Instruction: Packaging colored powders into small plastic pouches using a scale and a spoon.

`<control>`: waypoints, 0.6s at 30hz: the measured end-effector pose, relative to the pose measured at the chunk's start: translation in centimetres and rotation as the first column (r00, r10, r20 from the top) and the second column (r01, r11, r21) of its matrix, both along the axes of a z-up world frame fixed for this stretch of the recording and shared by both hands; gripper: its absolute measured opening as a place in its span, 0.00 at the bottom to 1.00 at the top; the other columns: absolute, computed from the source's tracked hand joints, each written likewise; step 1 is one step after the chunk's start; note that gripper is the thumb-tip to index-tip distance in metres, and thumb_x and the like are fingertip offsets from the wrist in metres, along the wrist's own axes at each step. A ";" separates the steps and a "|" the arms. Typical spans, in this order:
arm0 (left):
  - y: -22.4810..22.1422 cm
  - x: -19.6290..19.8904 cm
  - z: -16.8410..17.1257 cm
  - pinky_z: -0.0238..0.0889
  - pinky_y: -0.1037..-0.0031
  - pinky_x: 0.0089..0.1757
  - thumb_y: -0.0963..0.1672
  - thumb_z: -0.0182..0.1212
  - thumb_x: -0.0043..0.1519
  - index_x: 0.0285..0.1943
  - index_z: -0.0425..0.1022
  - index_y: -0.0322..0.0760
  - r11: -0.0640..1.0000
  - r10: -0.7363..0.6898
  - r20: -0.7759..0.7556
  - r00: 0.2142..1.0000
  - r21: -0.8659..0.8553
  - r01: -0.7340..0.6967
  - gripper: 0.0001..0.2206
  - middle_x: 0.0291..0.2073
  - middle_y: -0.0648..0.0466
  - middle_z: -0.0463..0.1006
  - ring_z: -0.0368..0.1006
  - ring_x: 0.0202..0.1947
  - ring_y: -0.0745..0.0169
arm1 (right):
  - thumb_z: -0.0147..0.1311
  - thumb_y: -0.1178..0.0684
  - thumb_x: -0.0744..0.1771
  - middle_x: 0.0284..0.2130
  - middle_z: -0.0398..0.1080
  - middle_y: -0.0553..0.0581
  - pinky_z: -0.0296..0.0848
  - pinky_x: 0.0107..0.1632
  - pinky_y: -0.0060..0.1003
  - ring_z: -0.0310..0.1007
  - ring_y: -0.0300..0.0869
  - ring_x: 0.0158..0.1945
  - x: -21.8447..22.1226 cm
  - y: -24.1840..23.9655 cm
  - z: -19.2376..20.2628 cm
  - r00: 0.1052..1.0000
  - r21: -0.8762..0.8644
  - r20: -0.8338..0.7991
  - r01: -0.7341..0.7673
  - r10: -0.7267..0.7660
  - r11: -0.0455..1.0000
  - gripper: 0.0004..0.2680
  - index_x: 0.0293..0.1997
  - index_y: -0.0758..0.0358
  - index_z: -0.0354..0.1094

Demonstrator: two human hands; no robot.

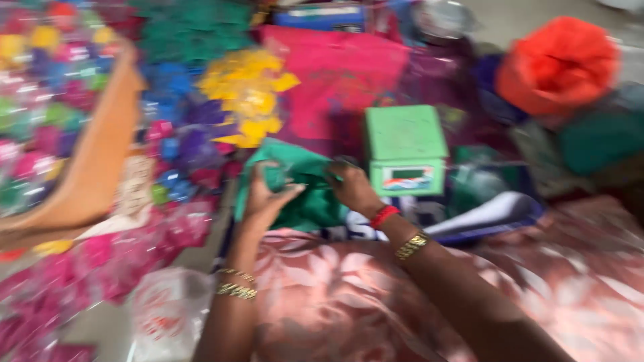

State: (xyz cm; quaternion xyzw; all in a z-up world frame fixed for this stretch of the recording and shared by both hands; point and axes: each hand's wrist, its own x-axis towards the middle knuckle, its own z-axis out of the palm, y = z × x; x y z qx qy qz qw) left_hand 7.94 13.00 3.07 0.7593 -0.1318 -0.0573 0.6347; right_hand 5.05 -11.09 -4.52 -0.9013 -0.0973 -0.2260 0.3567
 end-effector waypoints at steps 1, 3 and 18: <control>-0.6 -0.6 0.2 0.71 0.66 0.42 0.45 0.79 0.49 0.57 0.64 0.37 0.999 -0.033 -0.006 0.999 -0.009 0.032 0.30 0.51 0.49 0.68 0.75 0.43 0.57 | 0.58 0.57 0.66 0.46 0.76 0.68 0.76 0.51 0.52 0.76 0.62 0.50 -2.2 1.0 4.5 0.999 -0.009 -0.006 0.032 -0.033 0.999 0.08 0.48 0.65 0.74; -0.8 -1.4 0.9 0.65 0.57 0.50 0.43 0.81 0.47 0.57 0.64 0.32 0.960 -0.009 0.340 0.941 0.265 -0.086 0.32 0.52 0.40 0.65 0.68 0.52 0.41 | 0.55 0.53 0.67 0.49 0.73 0.63 0.80 0.47 0.45 0.78 0.54 0.48 -5.1 2.2 14.6 0.975 0.303 -0.216 0.017 0.051 0.953 0.10 0.50 0.65 0.74; -12.7 -7.9 2.8 0.59 0.51 0.56 0.47 0.85 0.38 0.72 0.49 0.30 0.918 -0.357 0.359 0.862 0.306 0.252 0.54 0.66 0.30 0.52 0.54 0.65 0.27 | 0.60 0.55 0.65 0.31 0.79 0.59 0.78 0.35 0.41 0.81 0.48 0.29 -12.9 -13.5 13.0 0.964 -0.034 -0.264 0.000 -0.009 0.999 0.05 0.41 0.59 0.78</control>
